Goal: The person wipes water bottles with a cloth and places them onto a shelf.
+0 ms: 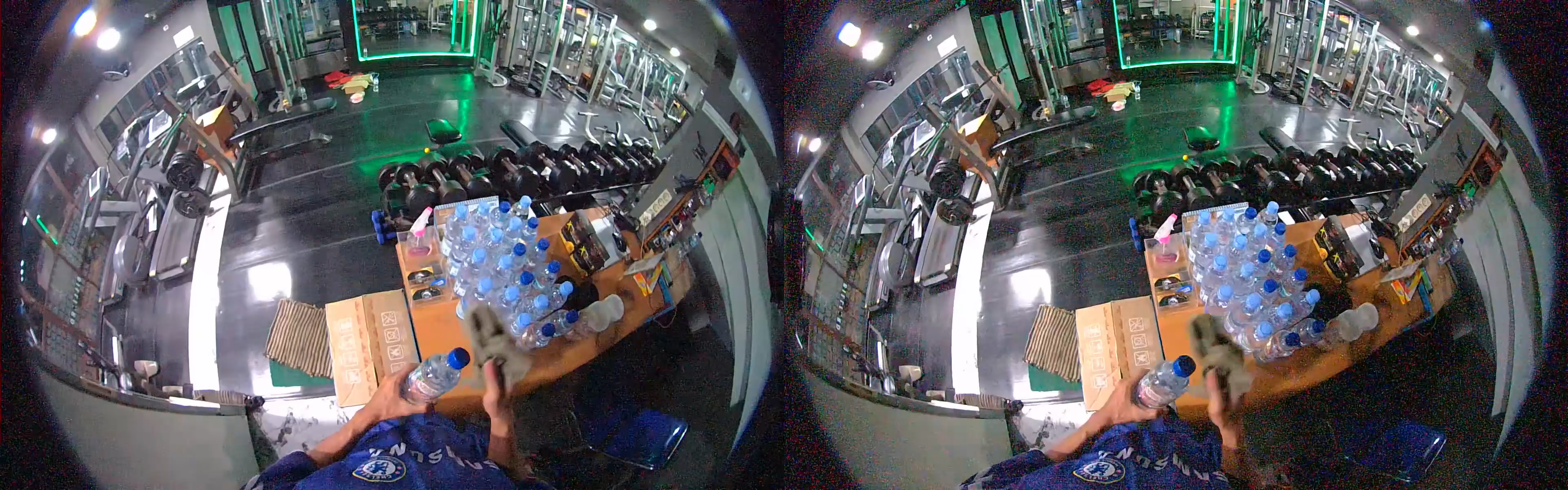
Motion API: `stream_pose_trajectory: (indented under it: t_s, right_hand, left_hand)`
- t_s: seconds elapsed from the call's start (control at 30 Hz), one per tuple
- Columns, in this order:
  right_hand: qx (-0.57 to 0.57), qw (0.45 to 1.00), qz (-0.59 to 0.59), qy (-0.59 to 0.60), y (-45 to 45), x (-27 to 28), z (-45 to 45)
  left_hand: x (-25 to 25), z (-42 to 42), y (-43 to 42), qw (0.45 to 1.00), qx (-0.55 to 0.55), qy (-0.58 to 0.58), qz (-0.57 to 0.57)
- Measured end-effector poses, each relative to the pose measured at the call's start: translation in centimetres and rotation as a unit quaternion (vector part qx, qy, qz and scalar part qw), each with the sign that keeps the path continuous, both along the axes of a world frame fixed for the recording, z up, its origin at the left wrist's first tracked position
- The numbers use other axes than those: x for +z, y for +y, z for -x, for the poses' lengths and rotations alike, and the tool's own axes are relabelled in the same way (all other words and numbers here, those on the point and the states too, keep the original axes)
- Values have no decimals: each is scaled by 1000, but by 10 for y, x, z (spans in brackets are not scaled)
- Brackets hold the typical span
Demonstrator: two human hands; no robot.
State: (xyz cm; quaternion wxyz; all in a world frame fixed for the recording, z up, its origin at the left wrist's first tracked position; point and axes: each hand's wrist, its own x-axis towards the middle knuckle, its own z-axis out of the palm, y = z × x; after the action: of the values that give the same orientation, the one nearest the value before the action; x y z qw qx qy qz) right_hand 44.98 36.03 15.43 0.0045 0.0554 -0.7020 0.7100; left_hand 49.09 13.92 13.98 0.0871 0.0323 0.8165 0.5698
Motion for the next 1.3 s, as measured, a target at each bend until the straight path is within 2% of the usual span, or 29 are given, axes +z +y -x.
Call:
stream_pose_trajectory:
  t_s: [0.03,0.07,0.13,0.2,0.23,0.33,0.37,0.47,0.6,0.63,0.67,0.73,0.83,0.93,1.03,1.1,1.2,1.23,1.27,1.3]
  right_hand:
    - [61,982,-102,145,-11,41,8]
    - [97,934,-178,296,-22,83,16]
    - [102,938,-223,246,-20,90,13]
    - [71,950,-188,239,-18,84,24]
    - [73,980,-125,137,-15,70,22]
    - [42,994,-59,-80,-6,54,24]
    - [63,989,-130,-25,1,30,33]
    - [23,984,-155,-87,-4,34,38]
    - [-25,985,-98,137,-11,35,26]
    - [58,962,-59,262,-14,38,29]
    - [122,943,-204,231,-18,79,28]
    - [77,943,-223,235,-20,65,30]
    - [49,959,-190,205,-20,54,33]
    - [37,978,-168,120,-16,16,36]
    - [-81,996,-16,-17,-26,8,30]
    - [-189,972,97,-101,-39,10,22]
    - [-129,985,-88,72,-43,14,25]
    - [-38,935,-203,289,-39,30,38]
    - [-8,957,-186,221,-53,61,36]
    - [-2,937,-233,259,-55,62,34]
  left_hand:
    - [2,3,1,1000,-9,5,9]
    - [4,8,1,1000,-18,9,17]
    - [5,10,0,999,-30,18,31]
    - [3,11,-2,998,-33,32,39]
    - [1,11,-3,998,-34,35,35]
    - [-2,9,-3,999,-37,29,15]
    - [-1,7,-2,999,-38,13,2]
    - [-7,4,0,1000,-25,2,-14]
    - [-3,7,-2,1000,-8,-11,-28]
    - [2,9,-1,999,-7,-18,-37]
    - [9,11,-1,999,-6,-25,-46]
    - [10,11,-1,998,-10,-28,-52]
    - [-7,8,-5,998,-16,-32,-49]
    - [-12,7,-3,995,-14,-67,-69]
    - [-3,5,0,993,-2,-86,-83]
    - [-13,3,-1,994,-6,-86,-63]
    - [-9,3,10,960,57,-177,-209]
    - [-10,3,15,942,75,-205,-255]
    - [-18,7,20,923,85,-230,-297]
    - [-21,12,23,902,95,-253,-338]
